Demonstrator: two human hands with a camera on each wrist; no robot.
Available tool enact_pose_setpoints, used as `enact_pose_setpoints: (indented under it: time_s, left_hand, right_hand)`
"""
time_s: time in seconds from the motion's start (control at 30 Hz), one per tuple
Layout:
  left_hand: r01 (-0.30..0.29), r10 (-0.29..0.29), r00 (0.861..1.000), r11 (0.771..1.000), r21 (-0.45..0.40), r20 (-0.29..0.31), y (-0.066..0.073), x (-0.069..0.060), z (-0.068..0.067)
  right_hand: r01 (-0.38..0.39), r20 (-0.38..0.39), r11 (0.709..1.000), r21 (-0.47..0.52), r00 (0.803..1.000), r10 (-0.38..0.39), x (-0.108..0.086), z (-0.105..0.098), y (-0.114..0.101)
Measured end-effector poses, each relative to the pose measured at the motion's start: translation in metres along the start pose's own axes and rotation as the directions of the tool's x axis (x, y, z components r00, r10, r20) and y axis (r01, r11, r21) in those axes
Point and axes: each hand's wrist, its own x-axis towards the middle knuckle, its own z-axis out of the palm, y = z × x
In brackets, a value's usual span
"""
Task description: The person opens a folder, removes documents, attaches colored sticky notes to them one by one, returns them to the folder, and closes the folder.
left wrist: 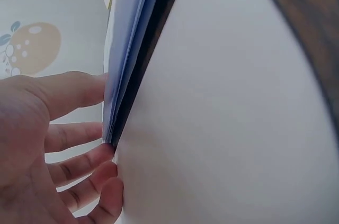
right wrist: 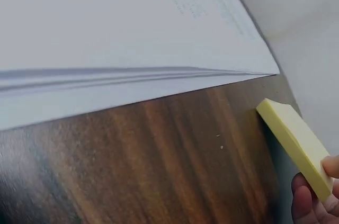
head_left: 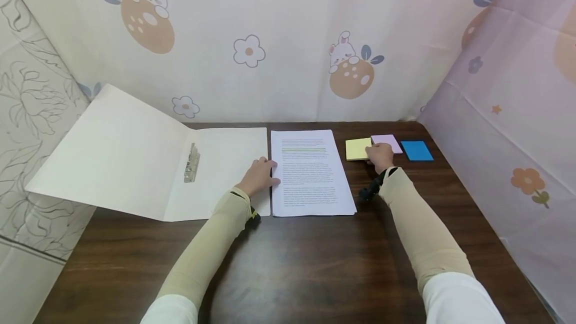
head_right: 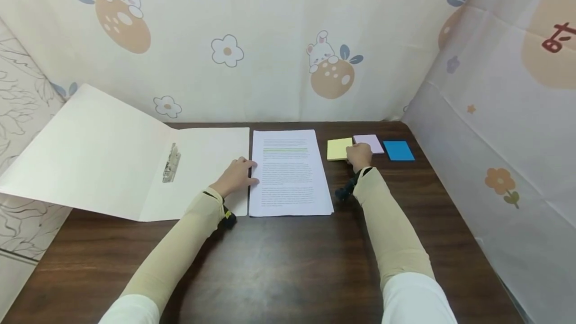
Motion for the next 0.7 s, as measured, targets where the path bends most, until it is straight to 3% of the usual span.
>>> enact_pose_setpoints:
  time_s: [0.23,0.7]
  left_hand:
    - [-0.007,0.007,1.0,1.0,0.003,-0.008,0.0002,0.0007,-0.0009]
    - [0.019,-0.019,0.999,1.0,0.009,-0.037,0.0028,-0.0027,-0.0001]
  right_hand:
    - [-0.078,0.021,0.975,0.207,0.997,0.075,0.0039,-0.0017,0.0012]
    - [-0.112,0.094,0.911,0.396,0.992,0.081,-0.0039,-0.0007,-0.0016]
